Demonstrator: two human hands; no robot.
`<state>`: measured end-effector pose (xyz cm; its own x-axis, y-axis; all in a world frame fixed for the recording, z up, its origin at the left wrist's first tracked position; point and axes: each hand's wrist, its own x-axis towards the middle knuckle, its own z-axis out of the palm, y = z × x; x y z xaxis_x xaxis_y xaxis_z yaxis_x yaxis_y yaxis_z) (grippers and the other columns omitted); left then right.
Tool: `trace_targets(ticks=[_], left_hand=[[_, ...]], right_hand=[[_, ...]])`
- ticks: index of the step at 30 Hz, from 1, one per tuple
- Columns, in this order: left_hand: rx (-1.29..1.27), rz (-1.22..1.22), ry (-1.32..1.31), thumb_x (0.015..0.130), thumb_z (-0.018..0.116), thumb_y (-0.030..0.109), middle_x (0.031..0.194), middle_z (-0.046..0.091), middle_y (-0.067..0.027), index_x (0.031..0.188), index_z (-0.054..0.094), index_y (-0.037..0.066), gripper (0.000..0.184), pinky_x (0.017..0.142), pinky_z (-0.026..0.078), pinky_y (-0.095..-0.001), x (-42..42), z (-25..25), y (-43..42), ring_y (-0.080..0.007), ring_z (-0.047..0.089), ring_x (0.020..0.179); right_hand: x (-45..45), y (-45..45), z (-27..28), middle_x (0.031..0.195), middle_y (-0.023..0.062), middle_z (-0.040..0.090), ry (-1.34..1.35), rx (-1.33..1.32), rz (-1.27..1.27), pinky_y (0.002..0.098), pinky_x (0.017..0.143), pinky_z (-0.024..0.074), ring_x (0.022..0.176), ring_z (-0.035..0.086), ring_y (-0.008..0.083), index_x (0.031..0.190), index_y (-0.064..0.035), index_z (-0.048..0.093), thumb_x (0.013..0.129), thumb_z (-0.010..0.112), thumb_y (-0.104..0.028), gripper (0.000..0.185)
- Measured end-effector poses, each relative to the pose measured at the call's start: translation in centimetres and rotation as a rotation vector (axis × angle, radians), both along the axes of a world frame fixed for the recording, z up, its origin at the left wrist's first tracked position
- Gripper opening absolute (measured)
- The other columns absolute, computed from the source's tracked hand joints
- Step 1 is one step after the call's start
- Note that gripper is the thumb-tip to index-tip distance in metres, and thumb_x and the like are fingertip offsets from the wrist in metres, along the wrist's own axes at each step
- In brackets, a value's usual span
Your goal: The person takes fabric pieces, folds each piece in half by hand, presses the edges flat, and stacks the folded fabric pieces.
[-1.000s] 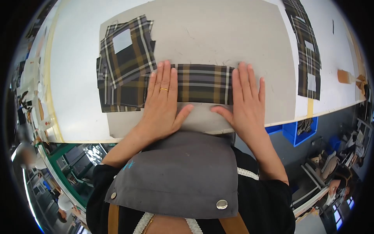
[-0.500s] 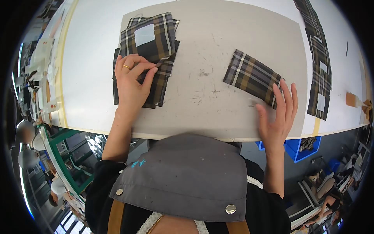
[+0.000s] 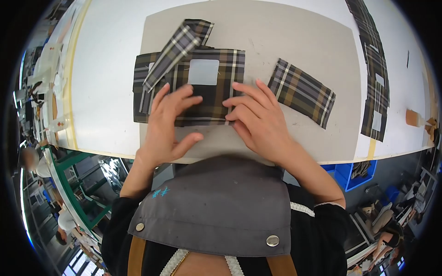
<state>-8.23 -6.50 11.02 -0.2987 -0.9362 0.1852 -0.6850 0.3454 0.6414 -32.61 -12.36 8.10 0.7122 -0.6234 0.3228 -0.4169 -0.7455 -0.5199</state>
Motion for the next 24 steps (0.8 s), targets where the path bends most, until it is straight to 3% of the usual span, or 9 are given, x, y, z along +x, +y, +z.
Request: trace_targets(ticks=[1,4,5,12,14,15,17,20,24], left_hand=[[0.002,0.007,0.001,0.087,0.072,0.038,0.121,0.067,-0.0124,0.129,0.056,0.005,0.056,0.117,0.025,-0.0513,0.5,-0.1,-0.2,-0.0324,0.053,0.129],[-0.108,0.192,-0.361,0.087,0.067,0.056,0.119,0.065,-0.0184,0.144,0.043,-0.002,0.085,0.110,0.030,-0.0508,2.6,-0.3,-1.6,-0.0379,0.046,0.128],[-0.103,0.203,-0.389,0.090,0.062,0.057,0.129,0.059,-0.0197,0.144,0.043,-0.002,0.082,0.109,0.026,-0.0502,3.1,-0.5,-2.1,-0.0397,0.040,0.132],[-0.156,0.542,-0.176,0.097,0.054,0.053,0.138,0.056,-0.0169,0.149,0.039,0.001,0.075,0.112,0.014,-0.0453,6.2,-1.3,-4.1,-0.0331,0.036,0.132],[-0.208,0.414,-0.108,0.092,0.057,0.061,0.143,0.052,-0.0164,0.152,0.035,0.004,0.086,0.113,0.015,-0.0488,6.4,-0.6,-3.4,-0.0347,0.035,0.134],[-0.177,0.206,-0.135,0.081,0.069,0.067,0.149,0.046,-0.0155,0.154,0.033,0.007,0.101,0.115,0.014,-0.0526,6.4,0.2,-2.7,-0.0364,0.030,0.141],[0.067,-0.059,-0.208,0.067,0.079,0.069,0.153,0.041,-0.0146,0.152,0.036,0.009,0.113,0.118,0.012,-0.0547,3.1,2.7,-0.8,-0.0372,0.024,0.147],[0.161,-0.127,-0.213,0.061,0.092,0.030,0.151,0.044,-0.0134,0.150,0.039,0.010,0.106,0.119,0.016,-0.0542,-0.6,1.2,1.4,-0.0364,0.024,0.149],[0.110,-0.169,-0.099,0.062,0.088,0.014,0.147,0.047,-0.0130,0.146,0.043,0.009,0.096,0.116,0.023,-0.0538,-2.0,-0.6,2.4,-0.0354,0.032,0.144]], right_hand=[[-0.2,0.2,-0.2,0.114,0.0008,0.067,-0.056,0.065,-0.016,0.0520,0.111,0.0365,0.130,0.052,0.0282,0.086,-0.0111,0.063,0.072,0.073,0.000,0.021],[-1.1,1.1,-0.3,0.111,0.0028,0.068,-0.166,0.185,-0.046,0.0506,0.107,0.0408,0.124,0.056,0.0298,0.086,-0.0100,0.062,0.070,0.070,0.005,0.023],[-1.4,1.3,-0.2,0.109,0.0037,0.069,-0.223,0.229,-0.063,0.0500,0.105,0.0429,0.121,0.058,0.0306,0.086,-0.0095,0.062,0.069,0.070,0.007,0.025],[-3.7,2.7,-0.2,0.108,0.0057,0.070,-0.230,0.269,-0.093,0.0497,0.103,0.0448,0.115,0.062,0.0319,0.086,-0.0086,0.062,0.065,0.069,0.007,0.028],[-3.9,3.0,-0.2,0.107,0.0059,0.070,-0.244,0.291,-0.113,0.0496,0.104,0.0446,0.114,0.063,0.0318,0.088,-0.0087,0.063,0.064,0.067,0.007,0.029],[-4.0,3.0,-0.2,0.107,0.0059,0.070,-0.244,0.292,-0.118,0.0496,0.104,0.0446,0.114,0.063,0.0318,0.088,-0.0087,0.063,0.064,0.067,0.007,0.029],[-4.2,3.1,-0.3,0.106,0.0064,0.071,-0.270,0.324,-0.144,0.0469,0.101,0.0457,0.111,0.064,0.0311,0.089,-0.0085,0.063,0.063,0.065,0.007,0.031],[-4.4,3.7,-0.2,0.105,0.0067,0.071,-0.302,0.377,-0.215,0.0434,0.095,0.0473,0.105,0.064,0.0301,0.091,-0.0080,0.064,0.063,0.063,0.008,0.032],[-5.5,4.9,0.2,0.101,0.0076,0.070,-0.301,0.376,-0.265,0.0393,0.088,0.0481,0.097,0.063,0.0279,0.092,-0.0064,0.064,0.064,0.062,0.009,0.032]])
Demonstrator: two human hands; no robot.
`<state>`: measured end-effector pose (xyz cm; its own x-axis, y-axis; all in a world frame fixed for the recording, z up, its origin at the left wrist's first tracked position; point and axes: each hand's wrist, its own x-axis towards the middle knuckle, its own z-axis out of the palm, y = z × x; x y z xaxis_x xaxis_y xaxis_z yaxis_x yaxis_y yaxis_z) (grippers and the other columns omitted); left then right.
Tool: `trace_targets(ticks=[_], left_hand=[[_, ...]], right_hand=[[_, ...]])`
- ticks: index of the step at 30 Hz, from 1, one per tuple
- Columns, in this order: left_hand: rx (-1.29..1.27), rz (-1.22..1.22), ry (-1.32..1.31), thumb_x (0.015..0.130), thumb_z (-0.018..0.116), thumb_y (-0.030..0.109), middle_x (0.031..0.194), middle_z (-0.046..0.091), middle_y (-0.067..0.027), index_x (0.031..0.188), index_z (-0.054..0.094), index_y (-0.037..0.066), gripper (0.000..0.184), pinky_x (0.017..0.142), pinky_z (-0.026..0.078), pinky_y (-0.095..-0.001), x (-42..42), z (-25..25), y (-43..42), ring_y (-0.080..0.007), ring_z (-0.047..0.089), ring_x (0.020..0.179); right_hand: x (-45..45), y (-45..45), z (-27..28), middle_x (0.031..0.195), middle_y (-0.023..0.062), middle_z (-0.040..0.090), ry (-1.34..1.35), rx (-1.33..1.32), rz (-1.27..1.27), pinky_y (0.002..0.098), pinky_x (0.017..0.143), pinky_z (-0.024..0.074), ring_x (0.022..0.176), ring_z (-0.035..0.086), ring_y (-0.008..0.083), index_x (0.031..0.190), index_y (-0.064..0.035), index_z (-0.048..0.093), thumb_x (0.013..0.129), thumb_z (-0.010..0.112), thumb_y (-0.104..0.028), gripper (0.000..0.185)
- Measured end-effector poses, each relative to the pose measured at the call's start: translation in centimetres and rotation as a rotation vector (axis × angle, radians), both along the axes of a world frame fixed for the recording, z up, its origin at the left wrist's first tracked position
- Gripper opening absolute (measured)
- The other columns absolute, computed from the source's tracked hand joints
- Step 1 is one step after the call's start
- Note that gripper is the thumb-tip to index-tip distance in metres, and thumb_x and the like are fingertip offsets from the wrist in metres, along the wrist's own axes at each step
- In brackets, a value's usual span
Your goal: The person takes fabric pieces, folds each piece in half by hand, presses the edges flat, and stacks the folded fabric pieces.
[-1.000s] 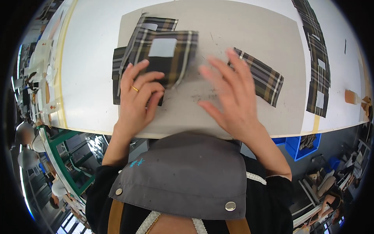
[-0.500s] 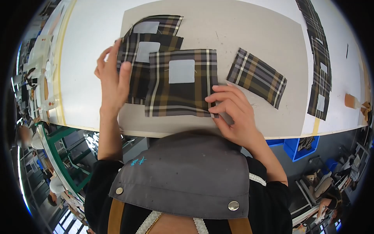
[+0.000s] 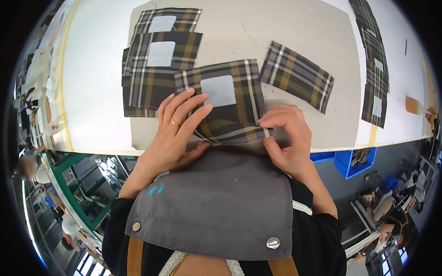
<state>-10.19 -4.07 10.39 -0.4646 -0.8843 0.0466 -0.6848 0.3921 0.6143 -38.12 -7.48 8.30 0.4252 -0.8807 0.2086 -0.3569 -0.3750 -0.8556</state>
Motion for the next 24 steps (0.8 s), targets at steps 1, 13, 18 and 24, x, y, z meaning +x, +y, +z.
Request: trace_targets(ticks=[1,13,18,24], left_hand=[[-0.059,-0.001,0.017,0.063,0.085,0.009,0.144,0.049,-0.0125,0.144,0.045,0.008,0.090,0.115,0.026,-0.0535,-0.2,-0.2,0.2,-0.0347,0.036,0.141],[-0.086,-0.026,0.272,0.065,0.082,0.065,0.132,0.058,-0.0114,0.142,0.045,0.005,0.105,0.114,0.025,-0.0539,-3.2,0.0,0.5,-0.0343,0.049,0.129],[-0.189,0.026,0.080,0.059,0.085,0.012,0.116,0.063,-0.0085,0.127,0.056,0.009,0.074,0.110,0.033,-0.0488,-4.8,0.1,0.4,-0.0298,0.056,0.120],[-0.069,0.132,0.212,0.059,0.071,-0.007,0.097,0.066,-0.0042,0.098,0.065,0.008,0.042,0.099,0.041,-0.0381,-2.3,0.1,1.4,-0.0266,0.062,0.102]], right_hand=[[-0.3,0.5,0.1,0.099,0.0079,0.069,-0.034,0.018,-0.033,0.0375,0.087,0.0483,0.095,0.062,0.0267,0.093,-0.0058,0.063,0.065,0.062,0.010,0.032],[-0.2,4.4,0.9,0.095,0.0085,0.067,-0.104,0.118,-0.298,0.0285,0.082,0.0473,0.088,0.063,0.0186,0.101,-0.0034,0.064,0.081,0.072,0.004,0.023],[0.0,4.3,1.0,0.090,0.0068,0.067,0.013,-0.069,-0.262,0.0327,0.078,0.0472,0.086,0.062,0.0253,0.098,-0.0064,0.067,0.076,0.073,0.004,0.025],[-0.8,5.6,0.9,0.095,0.0061,0.068,-0.061,0.003,-0.331,0.0300,0.080,0.0480,0.087,0.062,0.0172,0.112,-0.0050,0.066,0.078,0.072,0.006,0.036]])
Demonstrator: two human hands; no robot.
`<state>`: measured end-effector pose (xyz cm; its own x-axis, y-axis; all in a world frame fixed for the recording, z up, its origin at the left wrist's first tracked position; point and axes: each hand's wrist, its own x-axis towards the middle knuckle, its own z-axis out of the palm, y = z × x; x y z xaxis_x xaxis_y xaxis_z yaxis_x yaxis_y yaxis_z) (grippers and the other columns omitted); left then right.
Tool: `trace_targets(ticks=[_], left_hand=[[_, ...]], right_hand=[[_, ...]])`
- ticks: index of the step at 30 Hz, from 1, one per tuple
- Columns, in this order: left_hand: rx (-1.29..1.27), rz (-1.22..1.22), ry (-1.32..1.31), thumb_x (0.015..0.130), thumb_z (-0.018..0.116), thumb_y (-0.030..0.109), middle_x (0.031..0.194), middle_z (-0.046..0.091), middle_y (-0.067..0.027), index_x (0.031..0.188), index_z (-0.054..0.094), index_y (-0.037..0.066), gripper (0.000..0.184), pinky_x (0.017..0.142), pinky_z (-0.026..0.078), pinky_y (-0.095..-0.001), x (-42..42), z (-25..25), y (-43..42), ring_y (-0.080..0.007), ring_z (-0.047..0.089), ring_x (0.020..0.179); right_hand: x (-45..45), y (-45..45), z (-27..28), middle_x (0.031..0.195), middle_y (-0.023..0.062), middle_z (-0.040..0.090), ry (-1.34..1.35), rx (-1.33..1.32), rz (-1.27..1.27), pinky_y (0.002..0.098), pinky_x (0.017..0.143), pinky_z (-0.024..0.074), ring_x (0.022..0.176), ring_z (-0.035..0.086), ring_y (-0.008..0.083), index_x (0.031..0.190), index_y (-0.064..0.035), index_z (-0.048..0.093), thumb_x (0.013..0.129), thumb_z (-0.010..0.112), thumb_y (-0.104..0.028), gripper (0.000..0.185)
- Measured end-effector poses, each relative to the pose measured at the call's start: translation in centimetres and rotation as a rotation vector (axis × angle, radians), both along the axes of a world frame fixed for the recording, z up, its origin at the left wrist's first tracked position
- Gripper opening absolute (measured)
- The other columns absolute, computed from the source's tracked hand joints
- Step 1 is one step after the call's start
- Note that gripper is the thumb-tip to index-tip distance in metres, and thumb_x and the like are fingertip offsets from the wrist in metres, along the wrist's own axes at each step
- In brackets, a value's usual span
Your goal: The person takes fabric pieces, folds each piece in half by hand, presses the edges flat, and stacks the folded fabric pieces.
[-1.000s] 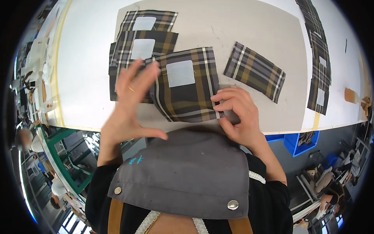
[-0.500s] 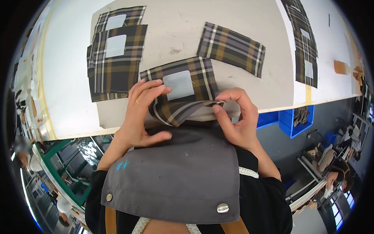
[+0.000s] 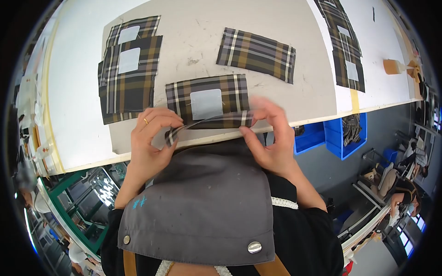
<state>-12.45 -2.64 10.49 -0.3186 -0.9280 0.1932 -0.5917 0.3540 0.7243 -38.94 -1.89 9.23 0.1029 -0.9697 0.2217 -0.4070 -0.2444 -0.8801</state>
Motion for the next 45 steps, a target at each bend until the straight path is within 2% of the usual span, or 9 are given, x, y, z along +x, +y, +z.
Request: trace_targets(ticks=[2,8,13,15,24,28,33,38,45], left_hand=[[0.127,-0.024,0.169,0.063,0.069,-0.009,0.094,0.068,-0.0059,0.095,0.065,0.006,0.035,0.096,0.043,-0.0375,0.6,-0.7,0.3,-0.0274,0.064,0.096],[0.190,-0.032,0.225,0.070,0.068,-0.009,0.093,0.069,-0.0070,0.094,0.066,0.004,0.028,0.094,0.044,-0.0357,0.5,-0.9,0.1,-0.0273,0.064,0.093],[0.229,-0.056,0.217,0.077,0.070,-0.006,0.094,0.067,-0.0067,0.096,0.068,0.004,0.021,0.086,0.047,-0.0319,0.5,-0.4,-0.8,-0.0236,0.063,0.089],[0.334,0.041,0.291,0.083,0.072,-0.001,0.091,0.064,-0.0059,0.101,0.068,0.003,0.019,0.073,0.047,-0.0276,0.4,-0.2,-1.1,-0.0177,0.061,0.083],[0.371,0.383,0.412,0.084,0.076,0.003,0.078,0.062,-0.0004,0.103,0.065,0.004,0.023,0.057,0.040,-0.0221,-0.5,-1.6,-1.5,-0.0080,0.055,0.066],[0.341,0.379,0.385,0.083,0.077,0.003,0.079,0.062,-0.0007,0.102,0.064,0.005,0.023,0.054,0.038,-0.0221,-0.3,-1.9,-1.6,-0.0089,0.055,0.063],[0.200,0.242,0.146,0.085,0.075,0.001,0.080,0.064,-0.0029,0.106,0.061,0.005,0.026,0.056,0.048,-0.0251,0.1,-2.1,-1.9,-0.0127,0.060,0.063],[0.297,0.405,0.275,0.086,0.075,0.003,0.078,0.063,-0.0039,0.102,0.061,0.004,0.022,0.057,0.050,-0.0262,-0.4,-2.3,-1.5,-0.0139,0.062,0.064],[0.166,0.313,0.170,0.088,0.073,0.004,0.081,0.066,-0.0053,0.095,0.067,0.005,0.009,0.054,0.050,-0.0269,-0.3,-2.2,-1.8,-0.0170,0.063,0.063]], right_hand=[[0.3,0.1,0.3,0.107,0.0073,0.069,-0.200,0.245,-0.019,0.0271,0.078,0.0482,0.088,0.061,0.0129,0.119,-0.0041,0.064,0.079,0.073,0.006,0.042],[-0.6,-0.4,-0.2,0.125,0.0100,0.065,-0.087,0.210,0.000,0.0244,0.075,0.0472,0.087,0.059,0.0116,0.112,-0.0046,0.067,0.079,0.075,0.003,0.034],[-0.4,-0.9,-0.3,0.104,0.0078,0.068,-0.100,0.315,0.013,0.0243,0.071,0.0467,0.080,0.058,0.0120,0.095,0.0001,0.064,0.082,0.074,0.002,0.017],[0.2,-1.3,0.2,0.090,0.0057,0.064,-0.065,0.335,-0.045,0.0239,0.068,0.0467,0.074,0.058,0.0117,0.090,0.0021,0.062,0.084,0.073,0.002,0.013],[1.5,-3.1,-0.2,0.082,0.0014,0.061,-0.108,0.342,-0.163,0.0219,0.059,0.0465,0.067,0.056,0.0074,0.111,-0.0048,0.058,0.089,0.069,0.001,0.025],[1.4,-3.3,-0.6,0.081,0.0009,0.062,0.010,0.351,-0.142,0.0213,0.059,0.0463,0.068,0.057,0.0063,0.106,-0.0046,0.061,0.089,0.070,0.000,0.020],[1.6,-3.6,-0.4,0.081,-0.0007,0.064,0.096,0.336,-0.133,0.0202,0.059,0.0454,0.068,0.057,0.0054,0.096,-0.0046,0.065,0.088,0.071,0.000,0.011],[1.7,-3.6,-0.5,0.082,-0.0003,0.063,0.095,0.320,-0.132,0.0196,0.060,0.0442,0.070,0.056,0.0054,0.097,-0.0046,0.065,0.088,0.069,0.002,0.011],[1.8,-4.0,0.0,0.080,0.0013,0.058,0.169,0.288,-0.080,0.0207,0.057,0.0416,0.066,0.053,0.0069,0.099,-0.0047,0.069,0.088,0.067,0.004,0.014]])
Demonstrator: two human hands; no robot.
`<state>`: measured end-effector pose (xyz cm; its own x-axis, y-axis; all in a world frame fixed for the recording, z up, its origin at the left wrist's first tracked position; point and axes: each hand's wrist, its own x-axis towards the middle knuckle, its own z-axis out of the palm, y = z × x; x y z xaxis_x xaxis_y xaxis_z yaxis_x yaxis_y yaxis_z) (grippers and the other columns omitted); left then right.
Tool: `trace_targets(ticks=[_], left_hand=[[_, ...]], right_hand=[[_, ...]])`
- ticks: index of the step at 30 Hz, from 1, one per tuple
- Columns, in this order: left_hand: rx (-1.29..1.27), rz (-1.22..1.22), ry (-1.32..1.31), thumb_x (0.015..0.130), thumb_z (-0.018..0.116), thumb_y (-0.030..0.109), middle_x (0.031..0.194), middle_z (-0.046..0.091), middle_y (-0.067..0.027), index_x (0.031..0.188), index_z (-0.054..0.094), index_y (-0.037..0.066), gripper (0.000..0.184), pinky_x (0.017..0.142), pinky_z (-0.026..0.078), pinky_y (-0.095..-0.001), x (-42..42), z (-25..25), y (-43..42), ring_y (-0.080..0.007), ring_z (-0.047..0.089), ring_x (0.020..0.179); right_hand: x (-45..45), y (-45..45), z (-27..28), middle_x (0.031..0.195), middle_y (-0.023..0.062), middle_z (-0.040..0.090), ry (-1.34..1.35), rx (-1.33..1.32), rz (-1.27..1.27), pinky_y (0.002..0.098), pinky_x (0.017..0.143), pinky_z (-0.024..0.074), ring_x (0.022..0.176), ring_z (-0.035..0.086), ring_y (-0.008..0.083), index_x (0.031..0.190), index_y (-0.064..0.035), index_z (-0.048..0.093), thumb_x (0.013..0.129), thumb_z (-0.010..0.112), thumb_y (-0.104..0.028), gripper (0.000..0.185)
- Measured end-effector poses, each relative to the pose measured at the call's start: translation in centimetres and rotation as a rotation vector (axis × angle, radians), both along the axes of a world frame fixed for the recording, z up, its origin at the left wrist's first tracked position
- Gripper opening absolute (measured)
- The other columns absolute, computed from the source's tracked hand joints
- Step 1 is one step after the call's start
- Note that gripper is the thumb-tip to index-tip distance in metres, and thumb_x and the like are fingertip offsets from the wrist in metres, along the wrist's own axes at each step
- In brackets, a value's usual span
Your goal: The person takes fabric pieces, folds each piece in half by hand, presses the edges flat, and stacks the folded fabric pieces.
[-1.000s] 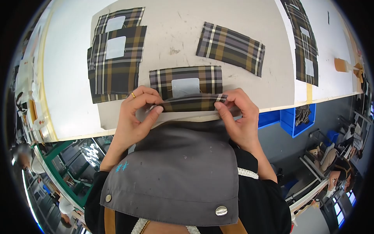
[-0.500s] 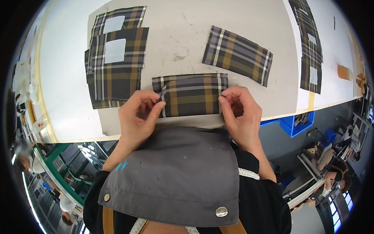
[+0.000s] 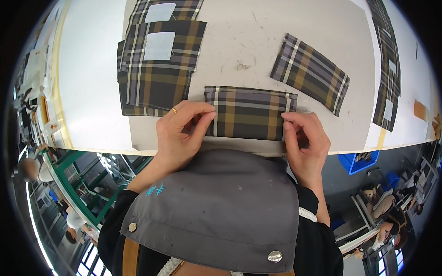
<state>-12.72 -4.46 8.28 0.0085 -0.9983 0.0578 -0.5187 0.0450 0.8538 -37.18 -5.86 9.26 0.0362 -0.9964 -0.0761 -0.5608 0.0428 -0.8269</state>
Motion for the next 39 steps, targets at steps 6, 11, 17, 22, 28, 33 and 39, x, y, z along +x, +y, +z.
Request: trace_targets(ticks=[6,11,17,22,28,33,39], left_hand=[[-0.019,0.019,-0.053,0.087,0.074,0.004,0.085,0.068,-0.0064,0.103,0.074,0.007,0.017,0.052,0.050,-0.0281,-0.17,-0.02,-0.01,-0.0185,0.063,0.062],[0.011,0.033,-0.067,0.088,0.073,0.006,0.085,0.067,-0.0066,0.104,0.075,0.007,0.017,0.050,0.048,-0.0282,-0.17,-0.04,-0.09,-0.0179,0.061,0.059],[0.034,0.045,-0.072,0.089,0.073,0.007,0.085,0.067,-0.0057,0.105,0.075,0.008,0.017,0.052,0.048,-0.0283,-0.25,0.08,-0.19,-0.0174,0.060,0.058],[0.036,0.048,-0.086,0.089,0.073,0.008,0.085,0.066,-0.0056,0.106,0.075,0.009,0.017,0.052,0.048,-0.0287,-0.31,-0.01,-0.20,-0.0180,0.060,0.058],[0.036,0.032,-0.110,0.087,0.073,0.004,0.084,0.066,-0.0061,0.108,0.075,0.008,0.021,0.052,0.047,-0.0266,-0.46,0.34,-0.44,-0.0147,0.058,0.058],[0.059,0.024,-0.085,0.087,0.073,0.002,0.082,0.064,-0.0047,0.108,0.076,0.007,0.022,0.051,0.044,-0.0236,-0.50,0.36,-0.41,-0.0103,0.054,0.057],[0.034,0.022,-0.109,0.087,0.073,0.001,0.082,0.064,-0.0047,0.108,0.076,0.005,0.021,0.052,0.044,-0.0229,-0.50,0.32,-0.45,-0.0090,0.054,0.058]], right_hand=[[-0.08,-0.07,0.18,0.081,0.0024,0.058,0.019,0.002,0.027,0.0214,0.057,0.0412,0.066,0.053,0.0084,0.103,-0.0055,0.072,0.088,0.066,0.004,0.019],[0.08,-0.15,0.26,0.081,0.0026,0.058,0.018,0.014,0.024,0.0217,0.057,0.0418,0.067,0.053,0.0088,0.104,-0.0057,0.072,0.089,0.067,0.004,0.019],[0.03,-0.17,0.09,0.081,0.0025,0.058,0.027,0.008,0.033,0.0219,0.057,0.0422,0.066,0.053,0.0091,0.105,-0.0058,0.072,0.088,0.067,0.004,0.020],[0.07,-0.19,0.20,0.081,0.0025,0.058,0.024,0.015,0.034,0.0219,0.057,0.0421,0.066,0.053,0.0092,0.105,-0.0062,0.073,0.088,0.067,0.004,0.021],[-0.27,-0.14,-0.20,0.079,0.0025,0.057,0.024,-0.012,0.044,0.0233,0.055,0.0432,0.062,0.054,0.0107,0.107,-0.0079,0.072,0.087,0.068,0.003,0.024],[-0.16,-0.18,0.05,0.079,0.0032,0.058,0.019,0.000,0.026,0.0250,0.055,0.0456,0.060,0.054,0.0119,0.107,-0.0079,0.072,0.086,0.068,0.004,0.024],[-0.17,-0.29,0.27,0.079,0.0033,0.059,0.009,0.036,0.029,0.0252,0.056,0.0463,0.060,0.055,0.0117,0.108,-0.0074,0.072,0.086,0.068,0.004,0.025]])
